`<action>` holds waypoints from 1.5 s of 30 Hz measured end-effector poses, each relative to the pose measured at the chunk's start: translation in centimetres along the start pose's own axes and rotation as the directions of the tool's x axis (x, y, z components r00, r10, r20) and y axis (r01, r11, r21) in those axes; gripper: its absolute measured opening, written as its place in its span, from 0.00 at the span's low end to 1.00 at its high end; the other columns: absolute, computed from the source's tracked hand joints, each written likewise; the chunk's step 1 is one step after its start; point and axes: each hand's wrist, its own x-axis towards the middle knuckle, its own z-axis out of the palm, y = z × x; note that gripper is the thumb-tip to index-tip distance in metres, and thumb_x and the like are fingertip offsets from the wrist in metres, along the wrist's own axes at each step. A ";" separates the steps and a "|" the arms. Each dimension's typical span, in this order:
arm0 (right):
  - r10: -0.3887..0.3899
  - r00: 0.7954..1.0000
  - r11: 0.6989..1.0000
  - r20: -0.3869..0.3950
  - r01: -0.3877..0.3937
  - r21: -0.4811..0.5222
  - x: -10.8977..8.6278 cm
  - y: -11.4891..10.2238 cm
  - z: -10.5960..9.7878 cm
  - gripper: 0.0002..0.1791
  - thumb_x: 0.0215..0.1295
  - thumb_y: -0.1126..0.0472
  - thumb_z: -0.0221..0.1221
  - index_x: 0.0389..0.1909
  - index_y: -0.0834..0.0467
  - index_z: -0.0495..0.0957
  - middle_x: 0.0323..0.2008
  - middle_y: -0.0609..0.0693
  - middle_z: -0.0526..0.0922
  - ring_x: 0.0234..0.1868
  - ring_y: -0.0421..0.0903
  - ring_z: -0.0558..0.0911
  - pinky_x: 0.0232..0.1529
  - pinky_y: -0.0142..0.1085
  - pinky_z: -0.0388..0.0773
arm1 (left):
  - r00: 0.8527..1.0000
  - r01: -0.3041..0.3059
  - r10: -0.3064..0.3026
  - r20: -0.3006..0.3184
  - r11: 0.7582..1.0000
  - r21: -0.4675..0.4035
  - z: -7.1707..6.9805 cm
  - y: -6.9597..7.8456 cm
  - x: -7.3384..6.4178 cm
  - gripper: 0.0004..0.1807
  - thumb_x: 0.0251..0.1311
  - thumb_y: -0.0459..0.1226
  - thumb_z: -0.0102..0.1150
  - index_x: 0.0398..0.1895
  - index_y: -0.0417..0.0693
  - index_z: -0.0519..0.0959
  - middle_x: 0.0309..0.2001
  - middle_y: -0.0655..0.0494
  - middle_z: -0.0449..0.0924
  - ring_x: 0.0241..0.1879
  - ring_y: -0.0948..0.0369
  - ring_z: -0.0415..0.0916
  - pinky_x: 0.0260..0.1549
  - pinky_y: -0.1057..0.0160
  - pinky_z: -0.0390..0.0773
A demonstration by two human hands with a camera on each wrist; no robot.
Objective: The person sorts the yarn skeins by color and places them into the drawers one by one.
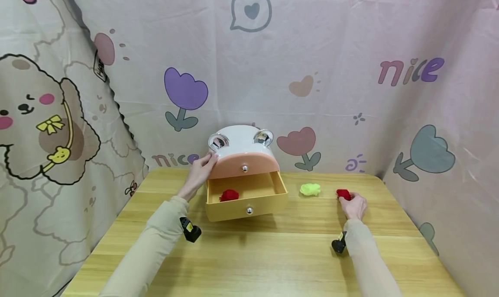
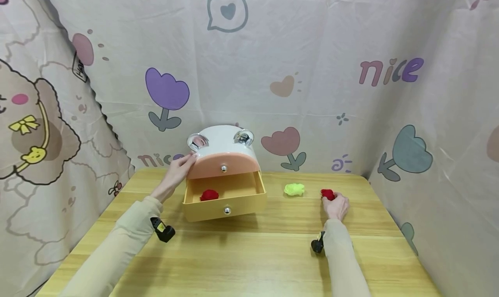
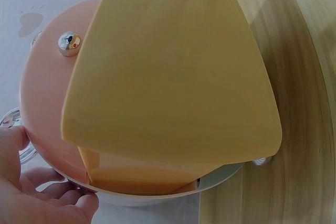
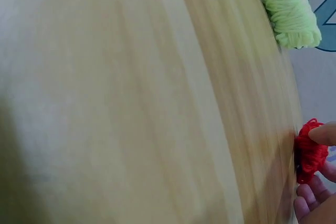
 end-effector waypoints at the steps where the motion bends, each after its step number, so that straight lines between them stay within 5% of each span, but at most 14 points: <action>1: -0.003 1.000 1.000 0.001 0.003 -0.001 0.0 0.0 0.0 0.27 0.62 0.61 0.59 0.58 0.74 0.74 0.56 0.75 0.75 0.61 0.70 0.70 0.67 0.59 0.65 | 1.000 -0.001 0.001 -0.001 1.000 0.000 0.0 0.0 0.0 0.38 0.76 0.57 0.43 0.79 0.46 0.54 0.80 0.49 0.49 0.80 0.48 0.47 0.78 0.48 0.55; 35: -0.018 1.000 0.997 0.010 0.017 0.076 -1.5 -0.7 -0.4 0.28 0.58 0.62 0.63 0.59 0.69 0.77 0.55 0.72 0.81 0.56 0.64 0.78 0.63 0.54 0.67 | 1.000 0.001 -0.001 0.005 1.000 0.006 0.1 0.0 0.1 0.37 0.76 0.57 0.42 0.79 0.46 0.54 0.81 0.51 0.49 0.81 0.47 0.47 0.79 0.48 0.55; 45: -0.077 0.997 0.993 -0.020 0.079 0.093 -2.6 -1.7 -0.6 0.23 0.59 0.62 0.64 0.55 0.67 0.80 0.50 0.70 0.84 0.49 0.61 0.82 0.56 0.46 0.68 | 1.000 -0.005 0.005 -0.005 1.000 0.005 0.1 0.1 0.1 0.37 0.76 0.56 0.43 0.78 0.44 0.55 0.81 0.51 0.49 0.80 0.47 0.47 0.79 0.48 0.54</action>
